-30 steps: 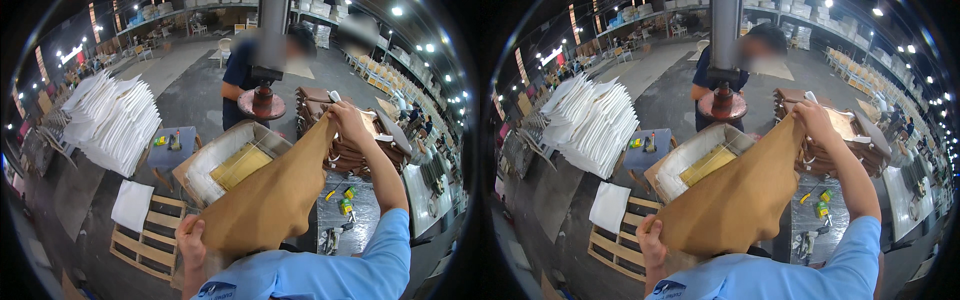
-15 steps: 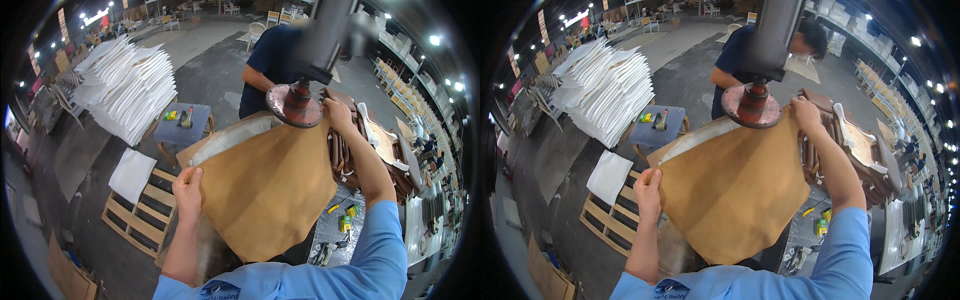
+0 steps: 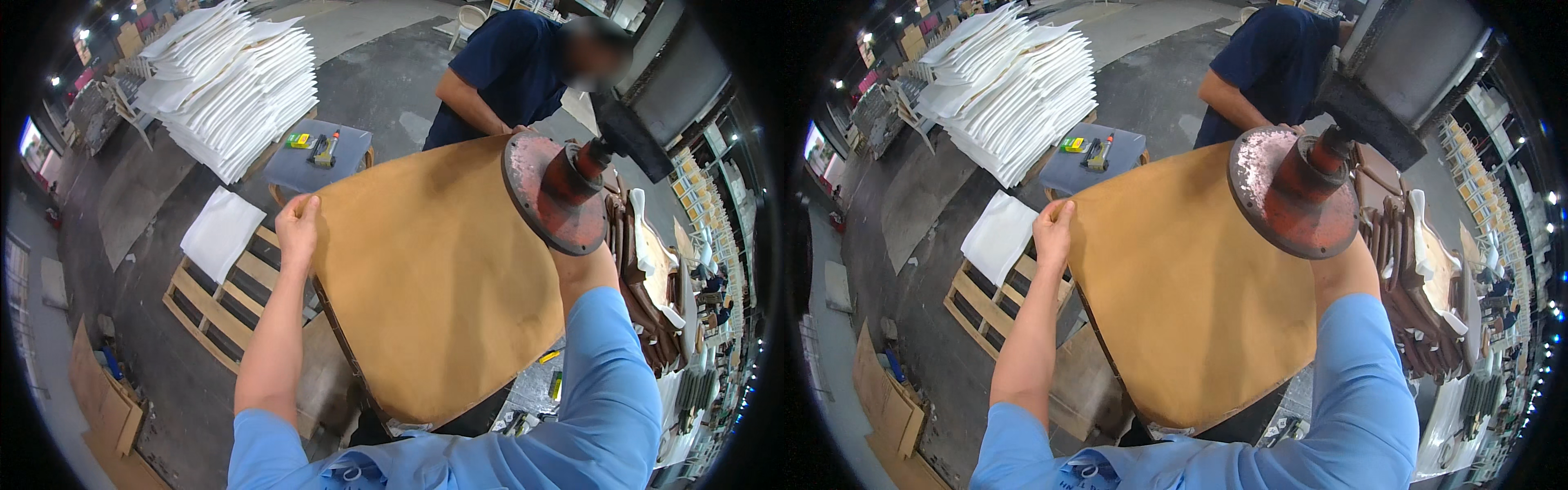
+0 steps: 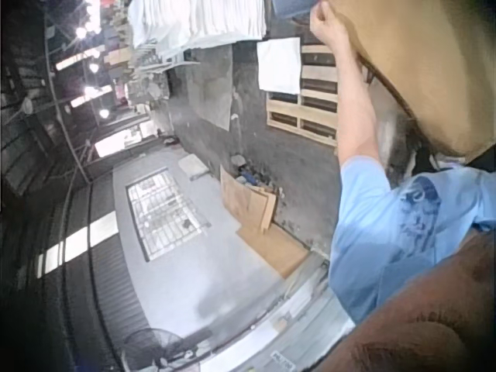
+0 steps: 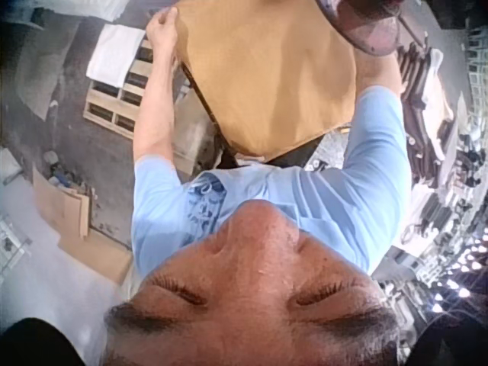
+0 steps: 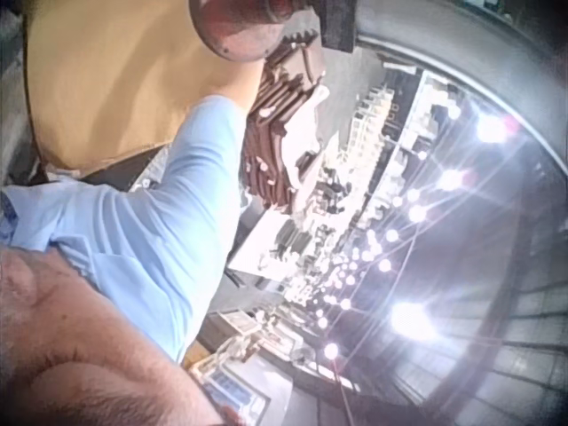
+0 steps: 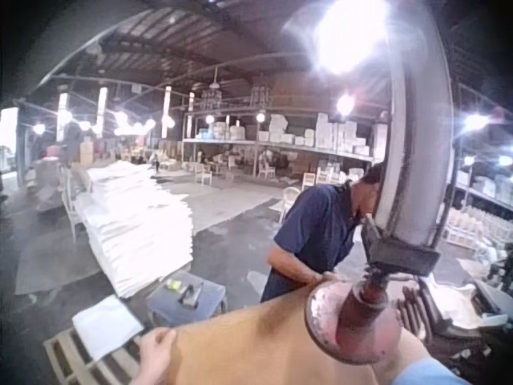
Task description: The person places a white foam pad onto a wooden chair seat base, then uses a pneumatic staple gun to attach the foam around the edges while a coworker assists by holding the material. The person repeats this process on a second seat.
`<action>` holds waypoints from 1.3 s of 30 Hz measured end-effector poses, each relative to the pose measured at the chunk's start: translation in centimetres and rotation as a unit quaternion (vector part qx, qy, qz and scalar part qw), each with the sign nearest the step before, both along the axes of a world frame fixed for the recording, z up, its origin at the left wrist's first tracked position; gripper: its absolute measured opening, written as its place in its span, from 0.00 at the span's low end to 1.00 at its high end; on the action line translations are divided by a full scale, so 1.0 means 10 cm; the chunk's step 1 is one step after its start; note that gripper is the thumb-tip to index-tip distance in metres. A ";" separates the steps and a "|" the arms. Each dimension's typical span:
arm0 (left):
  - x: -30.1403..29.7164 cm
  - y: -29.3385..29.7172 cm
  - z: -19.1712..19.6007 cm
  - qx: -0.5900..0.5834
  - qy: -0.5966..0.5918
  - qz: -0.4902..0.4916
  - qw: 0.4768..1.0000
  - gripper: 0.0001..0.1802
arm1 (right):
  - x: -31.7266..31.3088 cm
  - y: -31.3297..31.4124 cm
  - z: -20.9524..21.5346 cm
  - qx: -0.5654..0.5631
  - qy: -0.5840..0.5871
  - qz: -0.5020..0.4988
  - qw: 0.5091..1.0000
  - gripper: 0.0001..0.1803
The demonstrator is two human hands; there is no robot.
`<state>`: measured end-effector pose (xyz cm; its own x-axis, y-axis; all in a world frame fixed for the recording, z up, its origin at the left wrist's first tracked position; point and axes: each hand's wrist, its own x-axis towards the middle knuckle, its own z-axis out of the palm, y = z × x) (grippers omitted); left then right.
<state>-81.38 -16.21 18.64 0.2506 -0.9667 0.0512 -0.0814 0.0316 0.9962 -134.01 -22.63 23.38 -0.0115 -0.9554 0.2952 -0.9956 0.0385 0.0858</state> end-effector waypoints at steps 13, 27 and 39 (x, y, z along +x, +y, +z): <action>-0.23 2.58 -1.05 0.288 0.139 0.022 0.947 0.25 | -0.86 2.31 -1.20 0.094 -0.258 -0.210 0.938 0.30; -0.27 2.70 -1.06 0.195 -0.030 -0.101 0.975 0.28 | -0.67 2.81 -1.21 0.047 -0.434 -0.335 0.835 0.39; -0.50 3.16 -0.86 0.268 -0.136 -0.056 0.952 0.23 | -1.06 3.21 -1.10 0.139 -0.694 -0.262 0.656 0.31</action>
